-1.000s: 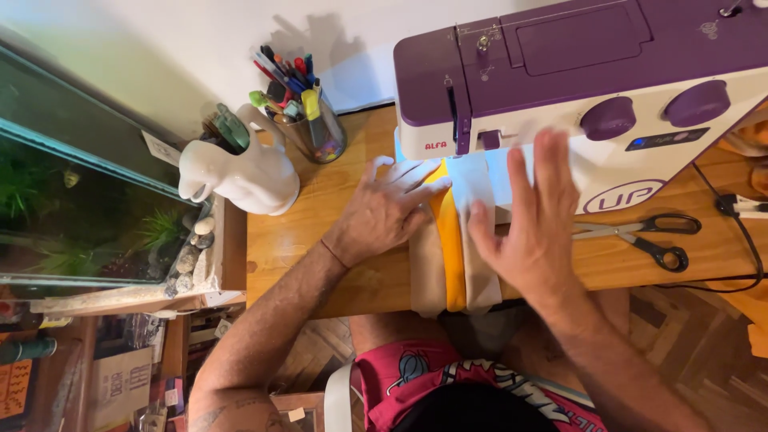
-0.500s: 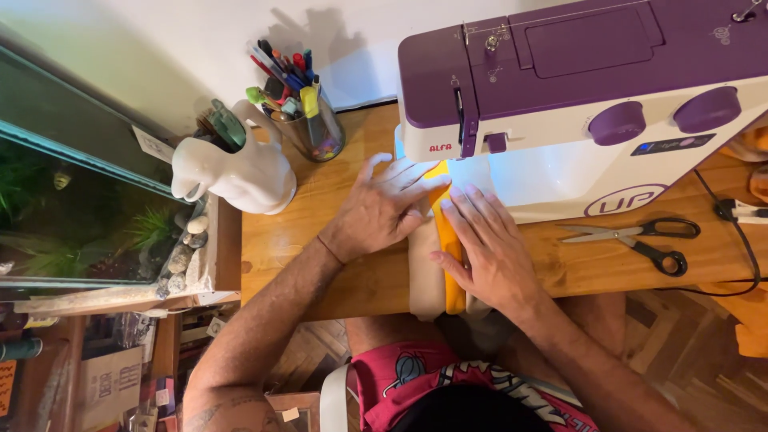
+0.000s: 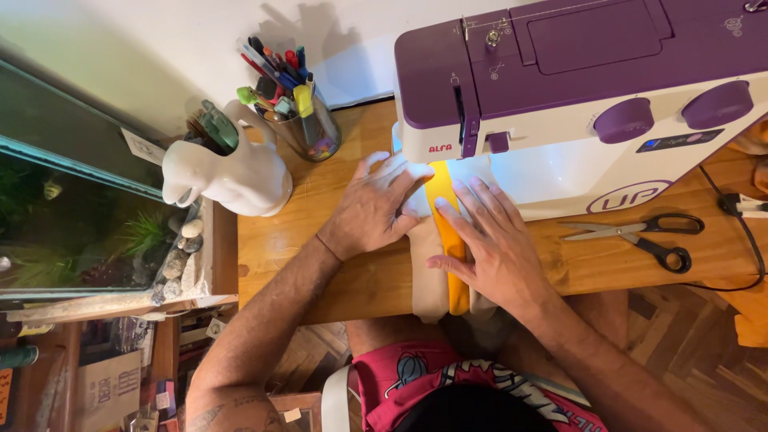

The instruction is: Pinning fabric pieces together and sewing them using a sewing machine

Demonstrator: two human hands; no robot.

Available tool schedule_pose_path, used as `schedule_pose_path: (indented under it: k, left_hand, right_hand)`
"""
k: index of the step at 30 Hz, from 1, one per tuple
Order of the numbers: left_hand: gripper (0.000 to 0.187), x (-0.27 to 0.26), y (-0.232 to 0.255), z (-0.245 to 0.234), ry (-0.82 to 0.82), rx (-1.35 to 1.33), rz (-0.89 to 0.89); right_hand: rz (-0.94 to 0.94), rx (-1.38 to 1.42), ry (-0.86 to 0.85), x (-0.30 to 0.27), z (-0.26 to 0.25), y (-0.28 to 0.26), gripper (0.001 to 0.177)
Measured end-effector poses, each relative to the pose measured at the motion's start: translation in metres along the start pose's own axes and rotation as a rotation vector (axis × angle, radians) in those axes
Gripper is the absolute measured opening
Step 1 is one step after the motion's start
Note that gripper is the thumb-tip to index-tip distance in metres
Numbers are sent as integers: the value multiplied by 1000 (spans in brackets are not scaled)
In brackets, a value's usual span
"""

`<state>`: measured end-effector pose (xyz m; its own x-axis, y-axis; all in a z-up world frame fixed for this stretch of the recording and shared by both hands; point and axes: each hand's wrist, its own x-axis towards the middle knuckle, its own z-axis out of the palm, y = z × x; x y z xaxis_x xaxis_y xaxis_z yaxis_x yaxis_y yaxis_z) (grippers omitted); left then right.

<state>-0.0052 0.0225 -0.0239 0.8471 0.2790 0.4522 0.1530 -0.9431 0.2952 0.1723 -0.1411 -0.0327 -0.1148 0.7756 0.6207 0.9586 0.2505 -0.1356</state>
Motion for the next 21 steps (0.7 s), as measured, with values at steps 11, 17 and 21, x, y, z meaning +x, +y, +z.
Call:
schedule_pose_path:
  k: [11, 17, 21]
  left_hand:
    - [44, 0, -6, 3, 8, 0, 4]
    - [41, -1, -13, 8, 14, -22, 10]
    - [42, -1, -16, 10, 23, -27, 23]
  right_hand:
    - [43, -18, -73, 2, -3, -3, 83]
    - [45, -28, -75, 2, -1, -1, 86]
    - [39, -46, -67, 3, 2, 0, 86]
